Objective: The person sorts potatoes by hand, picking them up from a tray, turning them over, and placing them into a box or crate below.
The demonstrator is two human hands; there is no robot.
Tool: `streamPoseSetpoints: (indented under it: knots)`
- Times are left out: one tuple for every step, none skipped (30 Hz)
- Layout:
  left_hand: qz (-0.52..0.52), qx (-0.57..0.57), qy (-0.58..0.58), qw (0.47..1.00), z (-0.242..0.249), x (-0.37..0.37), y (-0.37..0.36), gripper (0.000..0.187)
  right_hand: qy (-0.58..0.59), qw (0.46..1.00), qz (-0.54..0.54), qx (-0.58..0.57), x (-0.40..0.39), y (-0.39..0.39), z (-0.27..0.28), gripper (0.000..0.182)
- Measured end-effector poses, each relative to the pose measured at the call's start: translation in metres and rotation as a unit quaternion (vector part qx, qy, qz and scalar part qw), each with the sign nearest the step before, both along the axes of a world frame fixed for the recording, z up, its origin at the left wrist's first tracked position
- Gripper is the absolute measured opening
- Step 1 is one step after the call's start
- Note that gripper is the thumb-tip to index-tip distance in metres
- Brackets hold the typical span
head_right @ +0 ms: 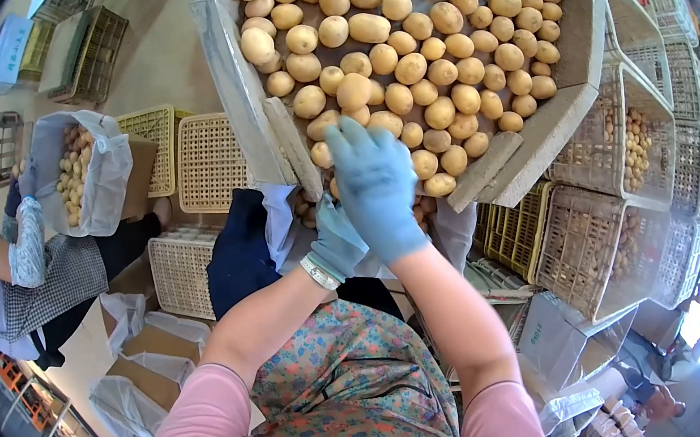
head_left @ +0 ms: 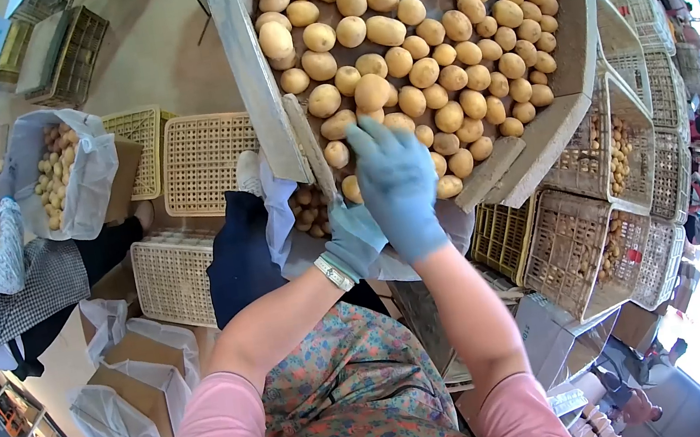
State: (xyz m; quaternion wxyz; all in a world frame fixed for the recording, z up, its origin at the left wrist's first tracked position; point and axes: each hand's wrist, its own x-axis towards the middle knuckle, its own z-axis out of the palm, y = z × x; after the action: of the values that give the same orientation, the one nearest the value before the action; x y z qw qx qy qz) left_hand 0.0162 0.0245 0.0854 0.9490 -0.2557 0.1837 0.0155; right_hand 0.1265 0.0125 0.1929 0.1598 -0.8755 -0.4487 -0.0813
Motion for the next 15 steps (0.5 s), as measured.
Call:
streamPoseSetpoints:
  knots:
    - [-0.023,0.328,0.055,0.943,-0.015,0.0,-0.006,0.071,-0.002,1.0,-0.002,0.0,0.004,0.015,-0.011,0.014]
    - [-0.043,0.618,0.102,0.778,-0.031,0.0,-0.013,0.069,-0.043,0.994,0.001,-0.097,0.005,0.028,-0.026,0.013]
    - [-0.056,0.838,0.136,0.526,-0.038,0.001,-0.018,0.067,-0.084,0.977,0.002,-0.195,0.007,0.038,-0.035,0.013]
    - [-0.056,0.837,0.131,0.528,-0.036,0.001,-0.016,0.067,-0.086,0.976,-0.002,-0.198,0.012,0.047,-0.038,0.013]
    - [-0.091,0.831,0.11,0.538,-0.034,-0.001,-0.01,0.063,-0.075,0.961,0.036,-0.266,0.017,0.054,-0.04,0.012]
    - [-0.126,0.822,0.088,0.548,-0.032,-0.001,-0.009,0.058,-0.062,0.938,0.072,-0.332,0.02,0.054,-0.038,0.012]
    - [-0.008,0.657,0.009,0.754,-0.054,0.005,-0.015,0.051,-0.075,0.954,0.096,-0.272,0.023,0.045,-0.026,0.02]
    - [-0.009,0.657,0.002,0.754,-0.073,0.001,-0.021,0.051,-0.078,0.954,0.09,-0.274,0.026,0.035,-0.017,0.02]
    - [-0.07,0.721,0.031,0.689,-0.054,0.003,-0.016,0.043,0.034,0.99,0.055,-0.126,0.027,0.021,-0.008,0.031]
    - [-0.13,0.775,0.063,0.615,-0.041,0.003,-0.014,0.036,0.145,0.989,0.02,0.027,0.025,0.005,0.003,0.042]
    - [-0.082,0.738,0.073,0.666,-0.039,0.003,-0.017,0.035,0.256,0.961,-0.074,0.077,0.014,-0.015,0.024,0.046]
    - [-0.081,0.738,0.075,0.666,-0.036,0.005,-0.012,0.035,0.363,0.908,-0.166,0.126,-0.004,-0.041,0.043,0.051]
    - [-0.025,0.478,0.002,0.878,-0.027,0.003,-0.005,0.041,0.345,0.905,-0.206,0.139,-0.023,-0.076,0.048,0.053]
    - [0.034,0.159,-0.07,0.984,-0.016,0.003,-0.001,0.048,0.325,0.9,-0.248,0.151,-0.044,-0.116,0.049,0.056]
    - [0.011,0.075,0.05,0.996,-0.001,0.008,0.003,0.053,0.265,0.91,-0.293,0.13,-0.065,-0.156,0.044,0.056]
